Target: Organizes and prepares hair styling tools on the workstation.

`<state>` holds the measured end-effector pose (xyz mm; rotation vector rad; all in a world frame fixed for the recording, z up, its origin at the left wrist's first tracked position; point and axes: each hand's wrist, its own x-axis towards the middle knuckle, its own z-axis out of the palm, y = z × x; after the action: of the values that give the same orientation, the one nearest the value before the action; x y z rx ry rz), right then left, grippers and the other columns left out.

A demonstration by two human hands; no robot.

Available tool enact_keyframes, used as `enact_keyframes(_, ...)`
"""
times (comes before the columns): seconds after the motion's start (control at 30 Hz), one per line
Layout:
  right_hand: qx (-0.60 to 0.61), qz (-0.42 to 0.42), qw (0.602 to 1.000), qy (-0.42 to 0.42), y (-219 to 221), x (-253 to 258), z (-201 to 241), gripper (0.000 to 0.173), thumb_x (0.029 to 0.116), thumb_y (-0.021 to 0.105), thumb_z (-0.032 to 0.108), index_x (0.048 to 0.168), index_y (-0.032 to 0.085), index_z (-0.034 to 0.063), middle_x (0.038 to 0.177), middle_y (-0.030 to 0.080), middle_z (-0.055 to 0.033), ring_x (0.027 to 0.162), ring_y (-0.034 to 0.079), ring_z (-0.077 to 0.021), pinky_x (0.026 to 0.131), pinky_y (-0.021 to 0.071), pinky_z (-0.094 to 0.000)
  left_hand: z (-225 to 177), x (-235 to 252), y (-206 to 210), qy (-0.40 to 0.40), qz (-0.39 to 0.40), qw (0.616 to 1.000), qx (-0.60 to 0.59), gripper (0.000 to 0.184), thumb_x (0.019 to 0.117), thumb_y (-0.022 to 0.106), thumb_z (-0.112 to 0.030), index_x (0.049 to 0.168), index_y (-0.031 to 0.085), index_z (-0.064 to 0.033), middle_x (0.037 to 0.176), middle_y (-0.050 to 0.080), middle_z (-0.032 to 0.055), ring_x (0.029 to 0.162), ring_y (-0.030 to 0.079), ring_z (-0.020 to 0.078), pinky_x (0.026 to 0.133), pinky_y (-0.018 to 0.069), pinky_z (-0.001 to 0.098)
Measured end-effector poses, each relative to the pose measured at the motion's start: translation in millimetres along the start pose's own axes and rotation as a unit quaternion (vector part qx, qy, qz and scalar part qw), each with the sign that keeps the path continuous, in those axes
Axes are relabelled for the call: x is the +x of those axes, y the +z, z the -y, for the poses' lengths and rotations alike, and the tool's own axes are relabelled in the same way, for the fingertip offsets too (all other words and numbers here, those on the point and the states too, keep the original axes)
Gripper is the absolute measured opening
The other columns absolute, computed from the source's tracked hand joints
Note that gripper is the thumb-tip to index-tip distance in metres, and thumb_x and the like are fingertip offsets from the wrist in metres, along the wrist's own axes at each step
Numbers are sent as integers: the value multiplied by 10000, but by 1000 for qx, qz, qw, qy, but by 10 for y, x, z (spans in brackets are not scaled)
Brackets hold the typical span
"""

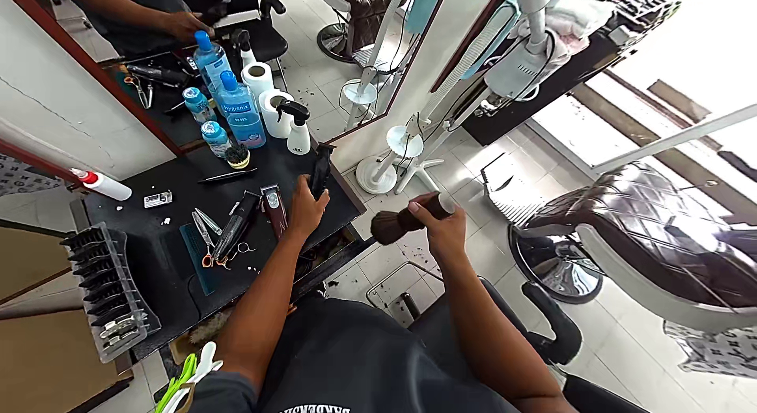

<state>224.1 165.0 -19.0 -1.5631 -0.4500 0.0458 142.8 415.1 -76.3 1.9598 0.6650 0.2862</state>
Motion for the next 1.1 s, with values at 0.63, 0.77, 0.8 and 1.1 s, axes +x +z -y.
enact_keyframes(0.63,-365,-13,857,-364,157,429,1104,317,795,851,315,901,739,38,834,652,-138,807,660,-303,656,534,-456,-1047,-1084,71,124,47,968,211,482,983,697,-273,1368,588,-5,1084,716,223,973,707,410,847,550,623)
enact_keyframes(0.77,-381,145,834,-372,179,206,1303,352,730,857,340,886,731,50,821,657,-111,757,667,-281,585,514,-445,-1099,-1208,128,201,16,942,269,344,942,729,-208,1149,658,58,935,702,242,797,705,433,693,549,606)
enact_keyframes(0.8,-418,152,825,-349,160,261,1295,348,750,853,323,920,739,42,864,682,-132,798,689,-314,605,530,-488,-1104,-1222,143,203,23,938,281,377,952,725,-209,1207,649,59,967,704,247,810,707,440,701,554,615)
enact_keyframes(1.1,-501,141,805,-285,-15,371,1430,313,806,809,296,984,733,49,952,680,-139,882,680,-351,653,527,-536,-1156,-1310,227,209,23,928,309,450,965,710,-205,1318,607,55,1047,710,247,826,714,436,700,566,603)
